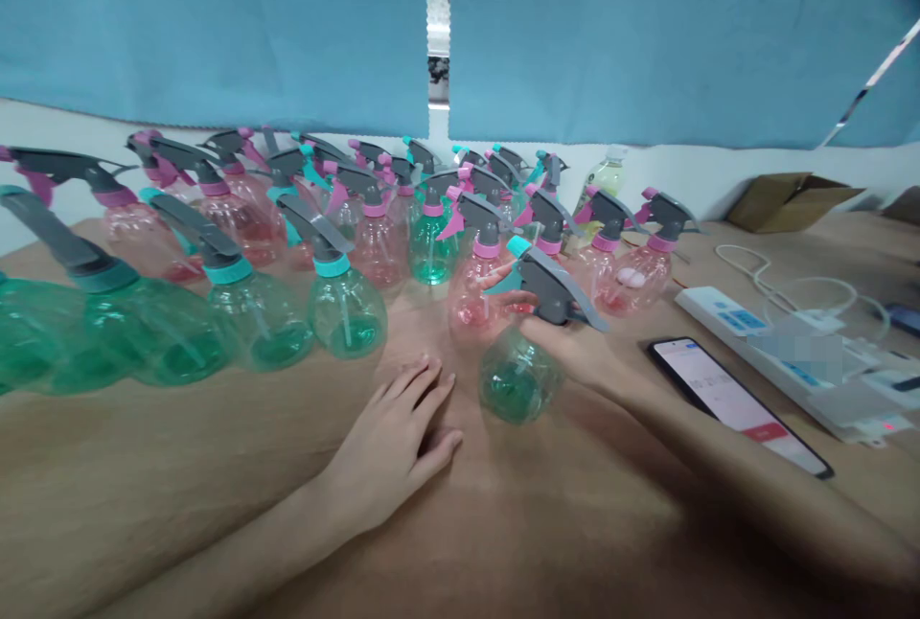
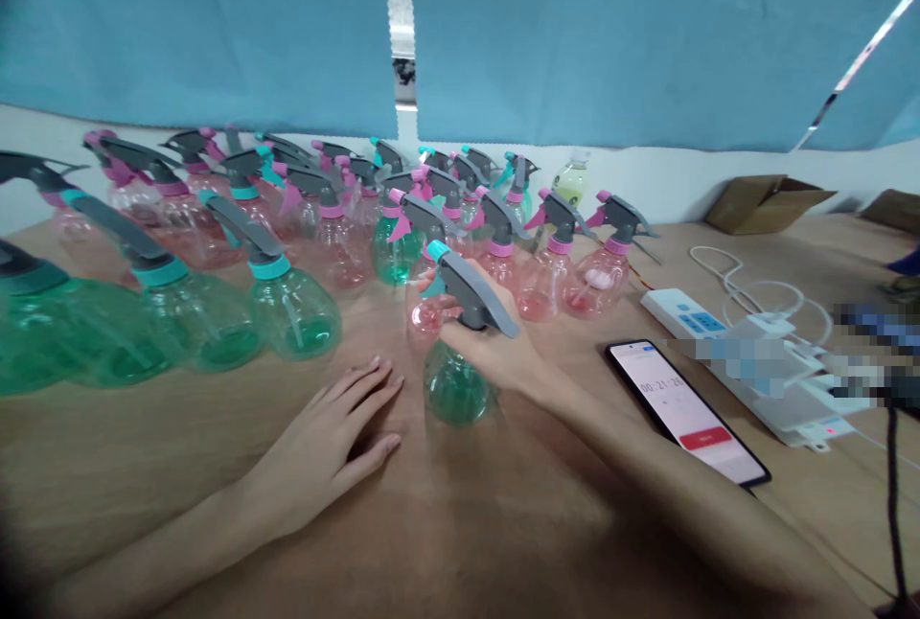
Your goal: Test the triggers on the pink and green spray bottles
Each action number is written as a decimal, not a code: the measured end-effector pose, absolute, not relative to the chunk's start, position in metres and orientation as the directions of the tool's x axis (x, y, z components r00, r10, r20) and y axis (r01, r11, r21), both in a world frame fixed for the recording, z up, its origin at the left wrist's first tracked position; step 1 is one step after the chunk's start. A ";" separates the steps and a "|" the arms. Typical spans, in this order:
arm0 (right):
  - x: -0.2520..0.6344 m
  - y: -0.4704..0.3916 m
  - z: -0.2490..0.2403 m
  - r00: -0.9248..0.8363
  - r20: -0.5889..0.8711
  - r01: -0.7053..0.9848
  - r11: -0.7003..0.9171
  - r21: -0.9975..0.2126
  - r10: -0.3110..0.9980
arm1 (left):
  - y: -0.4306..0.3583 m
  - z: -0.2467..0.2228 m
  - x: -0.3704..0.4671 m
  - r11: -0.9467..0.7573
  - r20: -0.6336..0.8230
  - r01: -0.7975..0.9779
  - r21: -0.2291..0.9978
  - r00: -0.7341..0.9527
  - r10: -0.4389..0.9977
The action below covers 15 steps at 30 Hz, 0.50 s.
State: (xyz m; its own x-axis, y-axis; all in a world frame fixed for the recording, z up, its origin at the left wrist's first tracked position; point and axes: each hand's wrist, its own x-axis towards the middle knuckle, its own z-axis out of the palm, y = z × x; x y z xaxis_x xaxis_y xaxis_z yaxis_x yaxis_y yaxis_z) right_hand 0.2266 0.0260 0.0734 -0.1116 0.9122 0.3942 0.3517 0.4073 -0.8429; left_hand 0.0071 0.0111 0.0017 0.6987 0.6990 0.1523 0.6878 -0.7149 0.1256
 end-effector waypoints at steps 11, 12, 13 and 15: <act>0.224 0.018 0.087 -0.010 0.368 0.499 0.324 -0.804 0.930 | 0.012 0.002 0.007 -0.716 0.153 0.687 0.125 0.700 0.698; 0.225 0.018 0.086 0.017 0.365 0.521 0.303 -0.798 0.931 | 0.012 0.002 0.007 -0.717 0.149 0.687 0.123 0.701 0.697; 0.226 0.018 0.085 0.038 0.362 0.540 0.286 -0.792 0.931 | 0.012 0.002 0.007 -0.717 0.148 0.686 0.122 0.702 0.697; 0.227 0.018 0.083 0.058 0.357 0.564 0.264 -0.782 0.932 | 0.012 0.002 0.007 -0.718 0.149 0.684 0.127 0.703 0.695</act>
